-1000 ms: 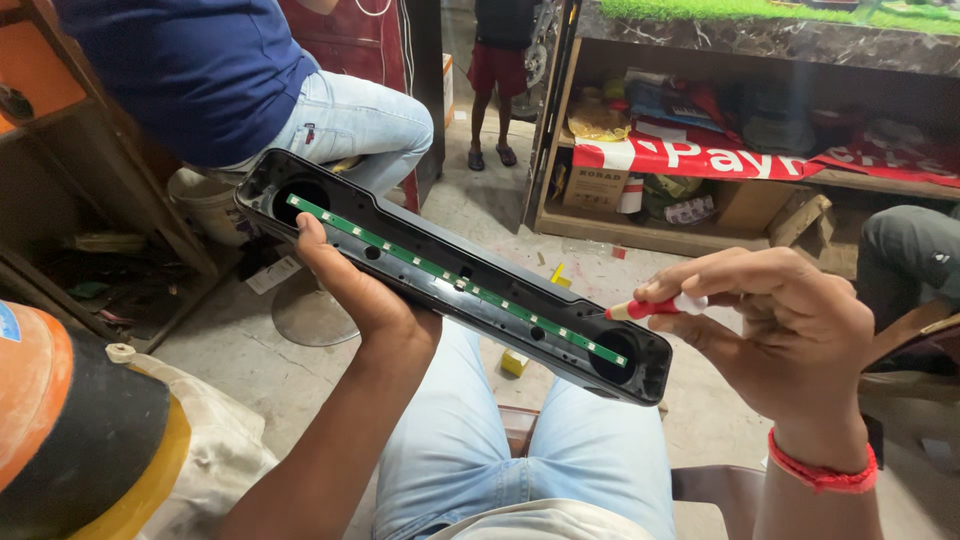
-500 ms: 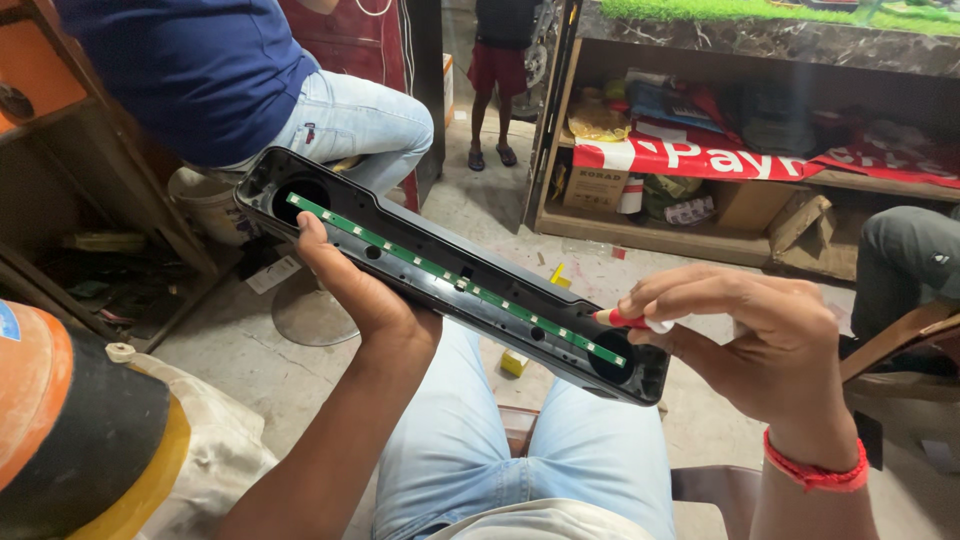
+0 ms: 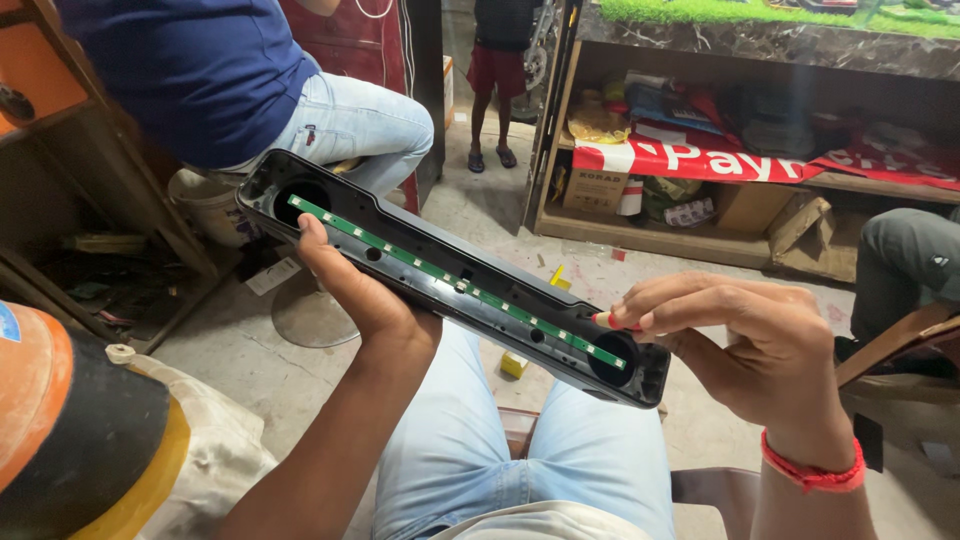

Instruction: The person uses a screwdriver to adjust components inside a black electronic housing with a green circuit board. They then place the housing on the floor and pick up a red circular object, manipulating it with the screwdriver.

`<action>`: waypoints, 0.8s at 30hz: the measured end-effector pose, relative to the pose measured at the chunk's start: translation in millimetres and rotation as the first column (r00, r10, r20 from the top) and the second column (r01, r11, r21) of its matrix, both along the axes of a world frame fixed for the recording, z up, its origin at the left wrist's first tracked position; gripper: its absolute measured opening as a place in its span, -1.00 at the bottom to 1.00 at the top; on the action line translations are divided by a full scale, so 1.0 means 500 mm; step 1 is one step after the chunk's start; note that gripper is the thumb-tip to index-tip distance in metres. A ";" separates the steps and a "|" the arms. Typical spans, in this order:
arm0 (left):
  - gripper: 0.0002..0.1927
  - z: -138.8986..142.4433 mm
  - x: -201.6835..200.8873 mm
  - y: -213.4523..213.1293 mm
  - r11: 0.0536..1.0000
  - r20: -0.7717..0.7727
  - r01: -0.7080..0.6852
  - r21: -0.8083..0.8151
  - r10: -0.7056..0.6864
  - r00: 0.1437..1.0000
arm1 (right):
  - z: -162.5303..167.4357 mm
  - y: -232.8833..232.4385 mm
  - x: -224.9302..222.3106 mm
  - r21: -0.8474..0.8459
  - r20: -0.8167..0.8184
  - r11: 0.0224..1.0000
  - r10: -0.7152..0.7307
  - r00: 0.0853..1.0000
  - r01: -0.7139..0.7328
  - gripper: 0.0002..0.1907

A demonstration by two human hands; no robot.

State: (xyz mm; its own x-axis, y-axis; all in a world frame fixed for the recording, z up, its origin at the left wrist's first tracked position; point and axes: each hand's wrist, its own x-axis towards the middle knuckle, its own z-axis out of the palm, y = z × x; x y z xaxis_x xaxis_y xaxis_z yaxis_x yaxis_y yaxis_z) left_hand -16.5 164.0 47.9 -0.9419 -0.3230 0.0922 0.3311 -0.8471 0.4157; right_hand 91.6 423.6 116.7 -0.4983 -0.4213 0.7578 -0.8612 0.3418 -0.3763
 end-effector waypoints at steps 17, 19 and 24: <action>-0.32 -0.002 0.001 0.003 0.999 -0.006 -0.023 -0.023 0.023 1.000 | -0.017 -0.003 -0.021 0.095 -0.087 0.959 -0.258 0.962 0.265 -0.62; -0.31 -0.001 0.003 0.003 1.000 0.006 -0.012 -0.026 0.013 1.000 | -0.020 0.000 -0.023 0.098 -0.080 0.959 -0.258 0.963 0.265 -0.61; -0.30 0.001 0.008 0.003 0.999 0.012 0.000 -0.032 0.000 1.000 | -0.024 0.006 -0.021 0.109 -0.029 0.956 -0.272 0.962 0.273 -0.59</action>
